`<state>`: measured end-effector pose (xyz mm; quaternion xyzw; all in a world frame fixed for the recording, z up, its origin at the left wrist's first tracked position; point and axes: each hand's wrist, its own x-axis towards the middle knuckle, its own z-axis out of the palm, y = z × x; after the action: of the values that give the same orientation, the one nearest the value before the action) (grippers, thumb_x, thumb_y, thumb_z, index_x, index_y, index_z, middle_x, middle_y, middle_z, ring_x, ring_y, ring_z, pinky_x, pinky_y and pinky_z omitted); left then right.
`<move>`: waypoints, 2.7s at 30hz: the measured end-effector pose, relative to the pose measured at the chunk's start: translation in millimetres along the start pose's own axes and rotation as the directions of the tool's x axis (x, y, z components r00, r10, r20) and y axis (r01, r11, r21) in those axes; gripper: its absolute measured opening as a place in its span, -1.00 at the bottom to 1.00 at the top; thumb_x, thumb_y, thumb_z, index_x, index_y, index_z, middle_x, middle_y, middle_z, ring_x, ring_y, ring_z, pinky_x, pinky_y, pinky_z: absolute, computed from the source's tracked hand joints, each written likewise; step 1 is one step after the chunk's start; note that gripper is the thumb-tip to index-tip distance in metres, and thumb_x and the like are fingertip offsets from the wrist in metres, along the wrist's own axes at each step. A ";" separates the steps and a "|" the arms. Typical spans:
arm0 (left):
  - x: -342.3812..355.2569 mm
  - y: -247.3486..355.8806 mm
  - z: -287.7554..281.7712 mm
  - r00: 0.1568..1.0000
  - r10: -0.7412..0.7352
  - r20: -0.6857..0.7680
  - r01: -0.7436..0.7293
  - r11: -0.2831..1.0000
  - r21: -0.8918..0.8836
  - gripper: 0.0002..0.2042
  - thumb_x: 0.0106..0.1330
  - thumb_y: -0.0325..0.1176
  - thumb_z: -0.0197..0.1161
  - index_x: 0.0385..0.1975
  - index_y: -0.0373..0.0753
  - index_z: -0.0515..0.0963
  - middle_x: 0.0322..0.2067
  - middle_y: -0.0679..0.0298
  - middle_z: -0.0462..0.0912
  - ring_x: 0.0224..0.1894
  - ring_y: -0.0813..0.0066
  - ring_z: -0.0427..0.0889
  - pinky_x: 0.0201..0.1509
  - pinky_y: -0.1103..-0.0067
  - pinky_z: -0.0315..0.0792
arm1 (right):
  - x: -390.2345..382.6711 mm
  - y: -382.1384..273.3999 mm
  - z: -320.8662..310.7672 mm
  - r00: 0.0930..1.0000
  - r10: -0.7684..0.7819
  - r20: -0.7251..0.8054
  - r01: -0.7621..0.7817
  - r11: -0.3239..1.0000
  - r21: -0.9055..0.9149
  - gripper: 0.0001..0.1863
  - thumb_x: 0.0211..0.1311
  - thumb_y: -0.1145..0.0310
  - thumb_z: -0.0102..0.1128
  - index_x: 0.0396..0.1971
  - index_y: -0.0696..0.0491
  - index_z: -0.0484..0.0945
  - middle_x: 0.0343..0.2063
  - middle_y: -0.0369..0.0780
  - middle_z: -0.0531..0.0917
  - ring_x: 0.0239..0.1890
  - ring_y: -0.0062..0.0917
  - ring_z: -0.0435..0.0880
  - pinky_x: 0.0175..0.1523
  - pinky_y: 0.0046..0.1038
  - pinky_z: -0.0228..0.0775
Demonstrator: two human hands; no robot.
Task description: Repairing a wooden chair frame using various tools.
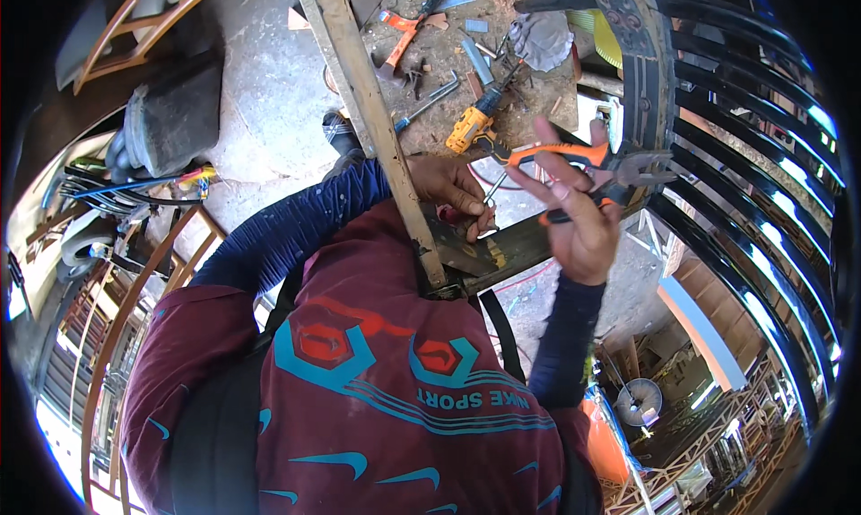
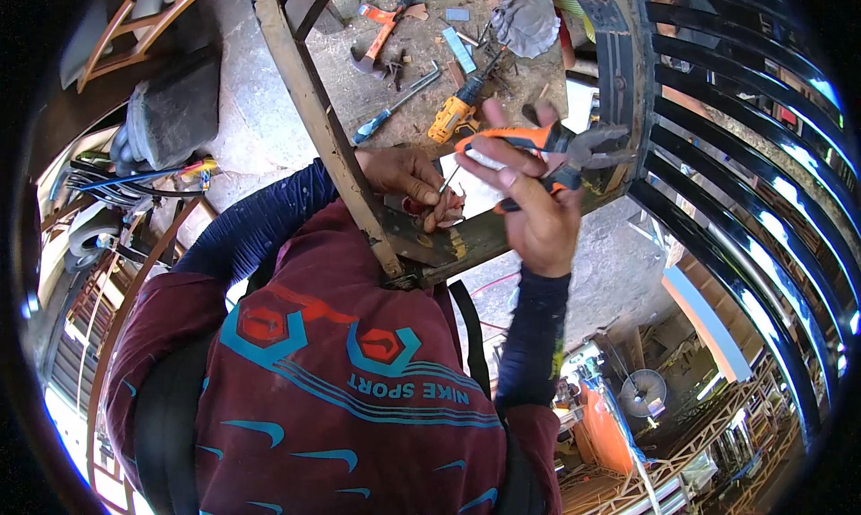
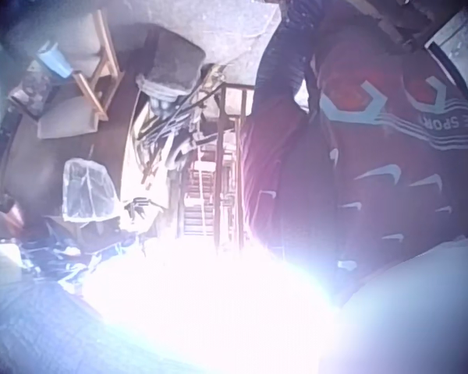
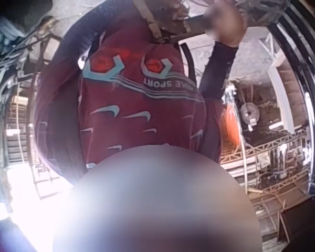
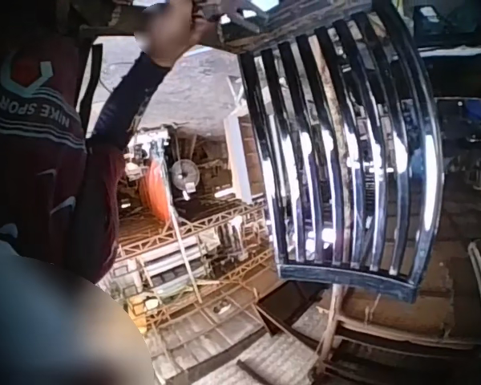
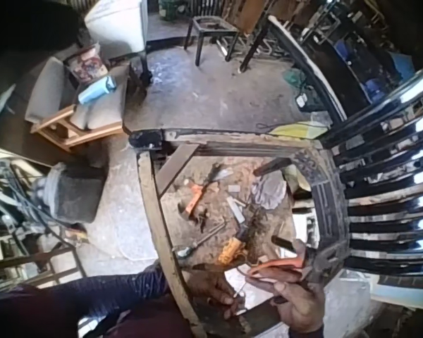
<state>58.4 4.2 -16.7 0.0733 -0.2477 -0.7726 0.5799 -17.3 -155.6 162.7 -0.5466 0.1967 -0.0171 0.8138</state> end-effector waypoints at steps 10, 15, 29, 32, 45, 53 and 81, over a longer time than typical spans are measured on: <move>1.9 3.9 2.9 0.996 0.068 0.055 -0.070 0.997 0.039 -0.72 0.48 -0.24 0.18 -0.14 -0.36 0.65 -0.28 0.25 0.75 -0.21 0.60 0.66 -0.05 0.62 0.48 | 78.1 -42.1 -53.2 0.785 0.406 0.468 0.603 -0.328 -0.727 -0.34 0.09 0.63 0.11 0.25 -0.14 0.43 0.24 -0.02 0.47 -0.30 -0.25 0.72 -0.29 -0.33 0.54; -0.1 3.1 -0.1 0.997 0.068 0.035 -0.070 0.996 0.058 -0.73 0.47 -0.26 0.19 -0.15 -0.37 0.66 -0.28 0.24 0.75 -0.18 0.57 0.67 -0.02 0.60 0.50 | 84.9 -47.9 -34.8 0.704 0.552 0.447 0.668 -0.299 -0.682 -0.42 0.16 0.58 0.08 0.23 -0.09 0.42 0.03 -0.12 0.55 0.10 -0.27 0.57 -0.08 -0.24 0.47; 0.6 4.0 0.5 1.000 0.020 0.015 -0.020 1.000 0.002 -0.76 0.48 -0.31 0.15 -0.19 -0.36 0.66 -0.28 0.21 0.77 -0.03 0.51 0.65 0.24 0.54 0.40 | 91.3 -52.7 -22.6 0.654 0.572 0.495 0.731 -0.312 -0.606 -0.46 0.04 0.56 0.24 0.10 -0.04 0.47 -0.18 -0.17 0.55 0.10 -0.32 0.47 0.19 0.00 0.16; 0.5 5.2 0.0 1.000 0.030 0.003 -0.030 0.997 0.069 -0.75 0.48 -0.30 0.16 -0.21 -0.37 0.67 -0.28 0.22 0.77 -0.07 0.52 0.66 0.18 0.56 0.43 | 90.5 -48.7 -20.7 0.701 0.489 0.519 0.702 -0.350 -0.620 -0.45 -0.05 0.59 0.24 0.05 0.01 0.51 -0.20 -0.19 0.53 0.08 -0.30 0.45 0.18 -0.03 0.14; -1.4 -1.8 2.8 0.997 0.079 0.010 -0.079 0.993 0.087 -0.71 0.48 -0.19 0.17 -0.13 -0.32 0.65 -0.27 0.35 0.74 -0.20 0.68 0.62 -0.05 0.66 0.43 | 84.5 -106.6 -3.2 0.319 0.944 -0.079 -0.400 0.059 -0.915 -0.35 0.21 0.70 -0.09 0.36 0.13 0.23 -0.11 -0.13 0.70 -0.31 -0.55 0.70 -0.52 -0.58 0.58; 4.8 -4.1 6.7 0.989 0.110 -0.095 -0.097 0.986 0.133 -0.71 0.46 -0.22 0.22 -0.26 -0.37 0.68 -0.32 0.26 0.75 -0.22 0.62 0.66 -0.04 0.66 0.47 | 124.3 -108.4 38.4 0.015 0.894 -0.448 -0.203 -0.436 -0.877 -0.59 0.14 0.69 0.03 0.04 0.17 0.46 -0.18 -0.13 0.68 -0.27 -0.39 0.72 -0.50 -0.41 0.71; 0.7 -22.1 11.8 0.936 0.343 -0.075 -0.350 0.925 -0.147 -0.68 0.38 -0.14 0.31 -0.22 -0.35 0.66 -0.38 0.27 0.75 -0.37 0.62 0.68 -0.31 0.66 0.54 | 206.4 -4.7 88.2 -0.181 0.679 -0.711 0.633 -0.473 -0.613 -0.50 -0.10 -0.02 0.55 -0.40 0.15 0.67 -0.52 -0.19 0.71 -0.48 -0.40 0.71 -0.37 -0.32 0.51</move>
<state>34.5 11.6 -16.7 0.0007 -0.1808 -0.6732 0.7170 203.8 -129.7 133.4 -0.4276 -0.0899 0.8715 -0.2227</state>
